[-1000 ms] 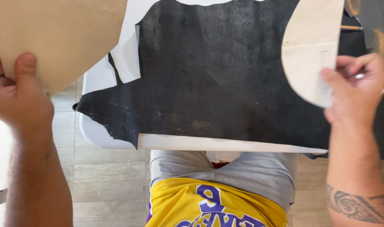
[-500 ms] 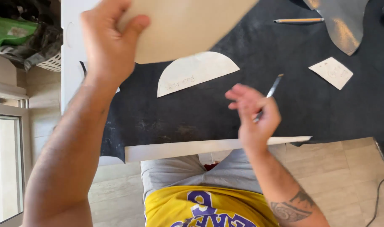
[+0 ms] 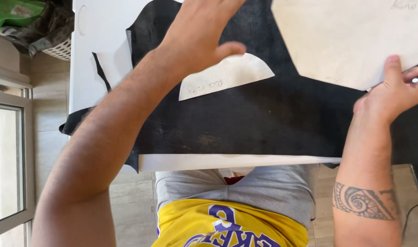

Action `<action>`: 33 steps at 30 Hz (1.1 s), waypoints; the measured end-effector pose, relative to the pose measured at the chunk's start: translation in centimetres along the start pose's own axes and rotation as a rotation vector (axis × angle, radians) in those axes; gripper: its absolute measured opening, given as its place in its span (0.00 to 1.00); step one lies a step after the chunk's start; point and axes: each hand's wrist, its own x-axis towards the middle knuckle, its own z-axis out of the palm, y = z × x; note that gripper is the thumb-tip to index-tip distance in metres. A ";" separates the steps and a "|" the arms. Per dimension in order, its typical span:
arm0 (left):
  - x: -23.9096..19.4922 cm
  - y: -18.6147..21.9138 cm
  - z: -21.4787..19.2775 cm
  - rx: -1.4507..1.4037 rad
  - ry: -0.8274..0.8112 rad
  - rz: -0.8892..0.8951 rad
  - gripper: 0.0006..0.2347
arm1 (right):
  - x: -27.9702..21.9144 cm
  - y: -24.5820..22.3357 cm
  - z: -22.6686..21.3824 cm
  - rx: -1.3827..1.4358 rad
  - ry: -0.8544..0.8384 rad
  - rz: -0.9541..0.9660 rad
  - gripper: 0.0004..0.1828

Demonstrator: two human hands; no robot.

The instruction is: Tracing various cardboard templates onto a large piece of black leather using a silver pen to prepare for cutting.

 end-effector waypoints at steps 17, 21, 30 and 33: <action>-12.4 -2.8 3.0 -0.094 0.055 -0.005 0.24 | -9.7 -7.5 13.7 -0.411 -1.016 -0.114 0.14; -12.7 -4.1 2.7 -0.188 0.042 -0.023 0.23 | -10.6 -6.5 13.7 -0.309 -0.987 -0.143 0.16; -12.6 -4.6 2.0 -0.447 0.065 -0.069 0.20 | -10.9 -6.2 13.3 -0.261 -1.043 -0.055 0.19; -12.9 -5.2 1.7 -0.578 0.064 -0.106 0.22 | -11.0 -5.9 13.3 -0.214 -1.062 -0.022 0.19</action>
